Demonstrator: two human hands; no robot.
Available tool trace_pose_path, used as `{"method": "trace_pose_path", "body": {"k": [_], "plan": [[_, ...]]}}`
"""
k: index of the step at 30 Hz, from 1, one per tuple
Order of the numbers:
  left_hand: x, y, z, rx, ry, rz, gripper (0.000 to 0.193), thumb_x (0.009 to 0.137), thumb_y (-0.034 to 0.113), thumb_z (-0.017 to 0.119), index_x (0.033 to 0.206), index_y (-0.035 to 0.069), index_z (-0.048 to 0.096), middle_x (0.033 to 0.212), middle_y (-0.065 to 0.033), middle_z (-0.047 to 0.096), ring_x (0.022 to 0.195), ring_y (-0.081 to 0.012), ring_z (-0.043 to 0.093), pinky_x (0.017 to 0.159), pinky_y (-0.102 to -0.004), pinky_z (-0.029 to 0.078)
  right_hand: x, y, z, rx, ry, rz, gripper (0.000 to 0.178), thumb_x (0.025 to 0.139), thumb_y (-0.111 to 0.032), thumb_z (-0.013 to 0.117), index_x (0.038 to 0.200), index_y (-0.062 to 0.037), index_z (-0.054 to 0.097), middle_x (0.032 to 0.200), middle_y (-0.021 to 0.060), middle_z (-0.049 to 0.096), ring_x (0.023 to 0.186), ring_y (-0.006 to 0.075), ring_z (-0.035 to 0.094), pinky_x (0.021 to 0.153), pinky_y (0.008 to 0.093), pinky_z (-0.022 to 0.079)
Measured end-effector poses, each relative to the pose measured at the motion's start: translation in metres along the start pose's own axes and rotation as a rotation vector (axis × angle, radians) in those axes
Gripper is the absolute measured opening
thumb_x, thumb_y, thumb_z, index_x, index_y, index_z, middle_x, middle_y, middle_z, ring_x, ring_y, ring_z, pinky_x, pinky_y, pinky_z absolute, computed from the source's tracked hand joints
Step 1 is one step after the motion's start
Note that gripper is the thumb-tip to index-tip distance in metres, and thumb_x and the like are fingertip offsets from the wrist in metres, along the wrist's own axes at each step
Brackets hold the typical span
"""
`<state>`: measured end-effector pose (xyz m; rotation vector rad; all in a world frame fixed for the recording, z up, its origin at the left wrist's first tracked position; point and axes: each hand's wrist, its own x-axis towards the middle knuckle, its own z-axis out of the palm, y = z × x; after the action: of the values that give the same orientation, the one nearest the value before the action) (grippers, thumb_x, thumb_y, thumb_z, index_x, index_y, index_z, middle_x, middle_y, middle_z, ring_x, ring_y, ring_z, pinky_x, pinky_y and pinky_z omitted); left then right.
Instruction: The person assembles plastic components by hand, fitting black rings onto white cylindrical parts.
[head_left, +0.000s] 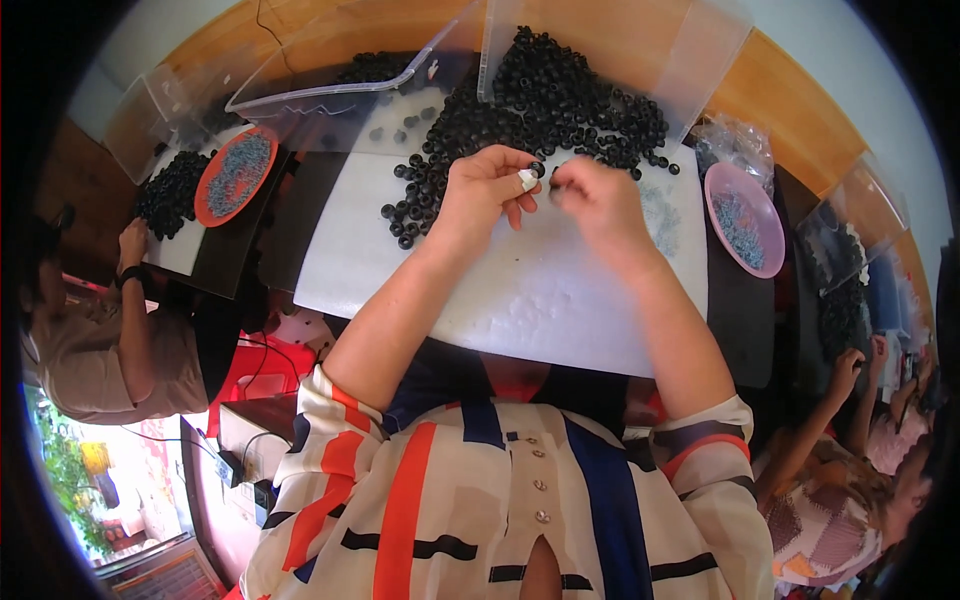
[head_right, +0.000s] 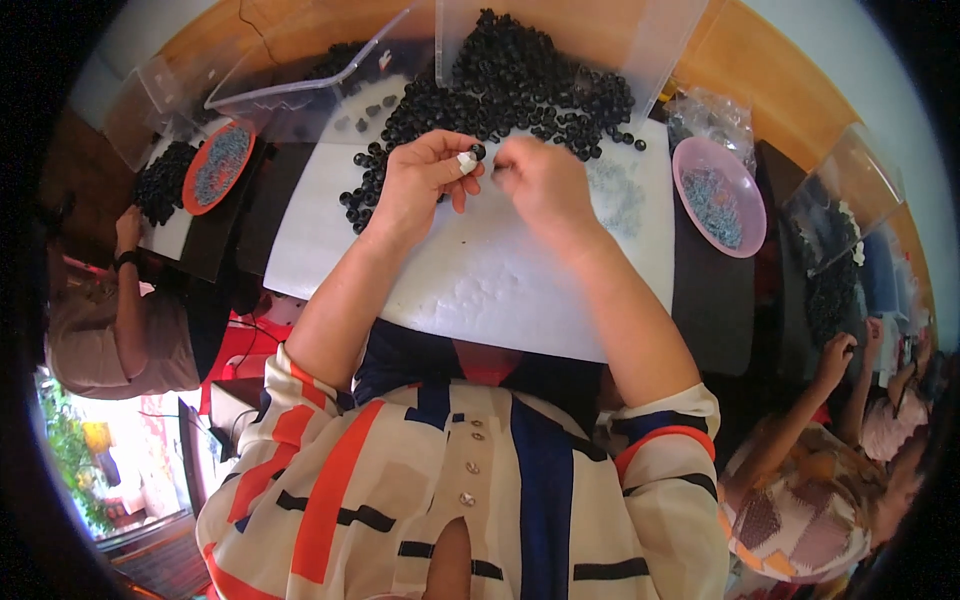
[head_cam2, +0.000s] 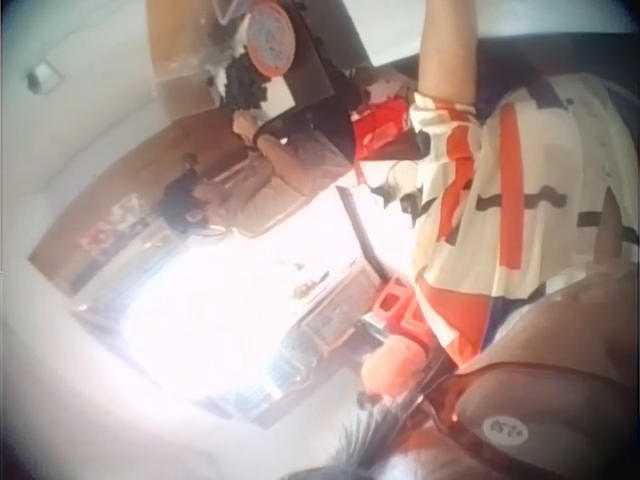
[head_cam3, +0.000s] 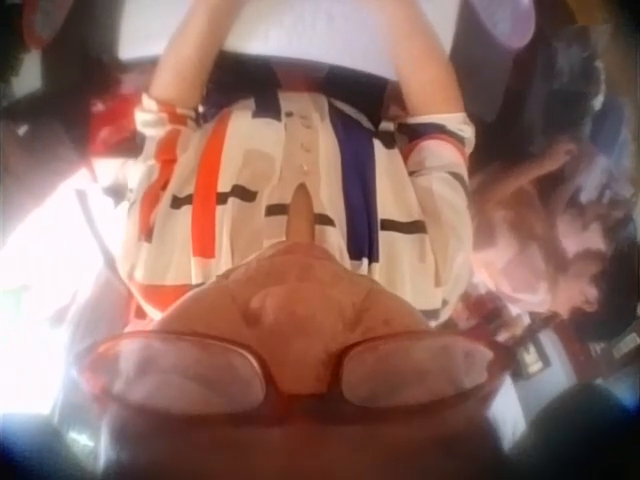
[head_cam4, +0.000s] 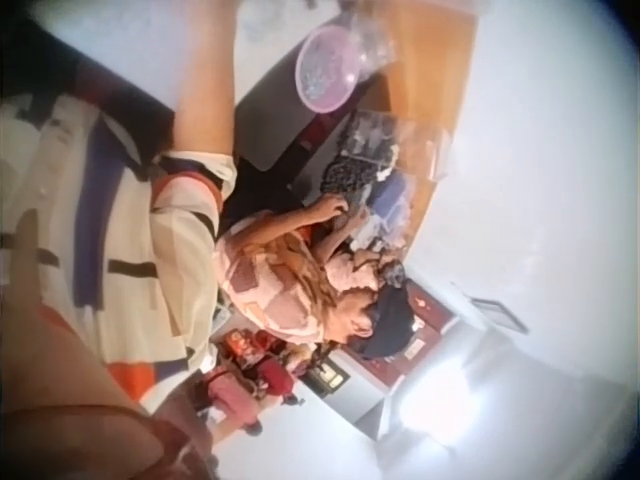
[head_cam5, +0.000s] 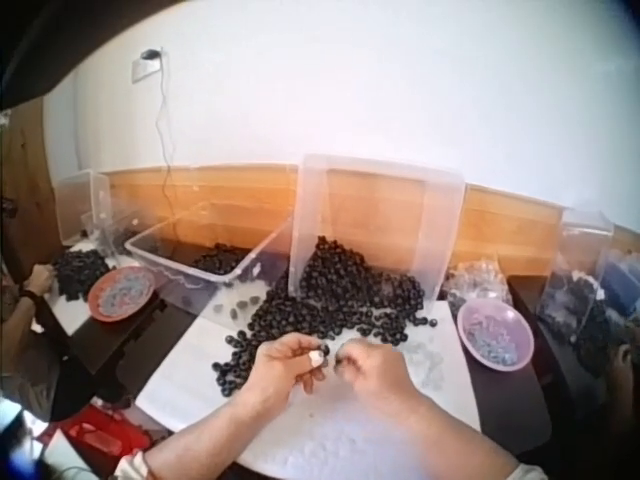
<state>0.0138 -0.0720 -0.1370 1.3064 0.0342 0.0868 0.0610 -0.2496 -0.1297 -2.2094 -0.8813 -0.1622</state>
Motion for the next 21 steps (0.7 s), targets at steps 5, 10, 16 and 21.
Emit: {"method": "trace_pose_path", "body": {"k": [5,10,16,21], "plan": [[-0.001,-0.003,0.006,0.154,-0.053,0.012,0.018,0.091,0.004,0.064,0.106,-0.005,0.063,0.087,-0.0114,0.068,0.067,-0.0154,0.064,0.051,-0.0262,0.049,0.009,0.003,-0.007,0.714,0.152,0.155,0.005,0.086,-0.001,0.067,0.090,-0.0001,0.065,0.080,0.0021,0.066,0.072,0.0078,0.058,0.069,0.0248,0.050],[-0.002,-0.002,0.007,0.068,-0.087,-0.020,0.017,0.090,0.002,0.063,0.105,-0.006,0.063,0.088,-0.0128,0.069,0.068,-0.0166,0.065,0.052,-0.0268,0.049,0.007,0.002,0.003,0.756,0.103,0.136,0.006,0.088,-0.001,0.065,0.095,0.0007,0.065,0.083,0.0029,0.066,0.076,0.0088,0.060,0.072,0.0244,0.050],[-0.002,-0.004,0.001,-0.124,-0.100,-0.074,0.017,0.090,-0.001,0.062,0.106,-0.007,0.064,0.089,-0.0147,0.069,0.070,-0.0184,0.066,0.053,-0.0281,0.050,0.004,-0.010,0.004,0.776,0.097,0.145,0.005,0.089,-0.002,0.064,0.093,0.0011,0.065,0.082,0.0043,0.067,0.074,0.0093,0.061,0.070,0.0252,0.051],[-0.003,0.000,0.003,-0.119,-0.112,-0.092,0.018,0.089,-0.001,0.063,0.106,-0.008,0.065,0.090,-0.0149,0.069,0.071,-0.0183,0.066,0.054,-0.0286,0.051,0.004,-0.008,0.003,0.801,0.095,0.156,0.006,0.089,-0.003,0.064,0.094,0.0008,0.066,0.083,0.0051,0.068,0.073,0.0096,0.061,0.069,0.0243,0.051]]}}
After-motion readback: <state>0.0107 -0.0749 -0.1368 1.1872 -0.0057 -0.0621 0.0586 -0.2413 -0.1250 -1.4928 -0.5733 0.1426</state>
